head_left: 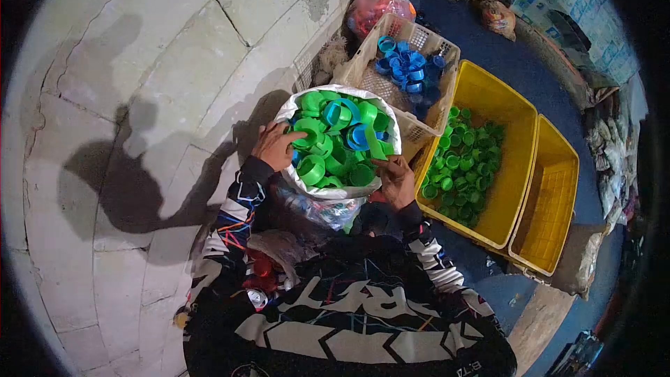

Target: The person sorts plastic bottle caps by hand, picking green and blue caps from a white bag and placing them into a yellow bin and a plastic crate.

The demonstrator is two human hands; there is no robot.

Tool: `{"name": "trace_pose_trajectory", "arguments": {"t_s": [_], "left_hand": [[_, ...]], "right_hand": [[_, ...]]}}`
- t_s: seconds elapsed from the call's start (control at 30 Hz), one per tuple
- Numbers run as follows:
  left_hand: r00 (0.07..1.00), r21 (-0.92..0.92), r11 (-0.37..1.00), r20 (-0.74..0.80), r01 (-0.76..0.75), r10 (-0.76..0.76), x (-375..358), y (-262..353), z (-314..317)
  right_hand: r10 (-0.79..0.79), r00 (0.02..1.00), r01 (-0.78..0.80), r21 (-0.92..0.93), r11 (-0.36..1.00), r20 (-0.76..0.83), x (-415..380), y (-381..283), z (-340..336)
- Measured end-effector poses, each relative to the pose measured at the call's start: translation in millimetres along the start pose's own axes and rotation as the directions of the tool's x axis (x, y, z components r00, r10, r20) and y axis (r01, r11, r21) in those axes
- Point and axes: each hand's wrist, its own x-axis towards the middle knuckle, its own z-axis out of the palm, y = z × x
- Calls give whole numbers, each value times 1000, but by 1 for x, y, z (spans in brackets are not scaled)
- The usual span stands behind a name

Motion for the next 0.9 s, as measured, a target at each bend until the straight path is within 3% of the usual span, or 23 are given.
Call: {"name": "trace_pose_trajectory", "arguments": {"t_s": [0.07,0.17,0.27,0.37,0.47,0.6,0.67,0.7,0.77,0.87,0.9], "left_hand": [[999,-20,1000,49,6,-5,4,0,-3],[998,-7,1000,-59,-25,25,5,-2,6],[970,-127,979,-208,-157,128,10,-21,27],[985,-170,979,-154,-110,84,10,-16,20],[969,-321,936,-236,-147,71,10,-15,29],[994,-396,917,-105,-53,12,9,-19,24],[999,-494,869,-44,-21,-1,11,-21,17],[994,-483,875,-104,-37,-15,11,-25,18],[975,-460,885,-221,-71,-37,9,-33,24],[935,-556,830,-274,36,-224,5,-8,-2],[933,-705,709,-262,-10,-247,7,-3,-2]], "right_hand": [[-18,1000,19,-50,999,6,-4,-5,-3],[-25,1000,23,-103,994,-10,-8,-7,-5],[-2,999,-2,-109,994,-35,-13,-3,-7],[51,997,-54,-59,997,-50,-17,7,-9],[56,998,-59,-97,994,-31,-18,-1,-15],[44,999,-46,-100,994,-24,-21,5,-16],[-38,999,36,-192,981,-5,-21,8,-18],[-77,997,76,-237,968,4,-20,4,-18],[23,1000,-24,-44,999,-8,-22,-7,-17],[114,992,-99,216,971,-57,-23,-12,-14],[138,987,-109,297,949,-77,-24,-12,-13]]}}
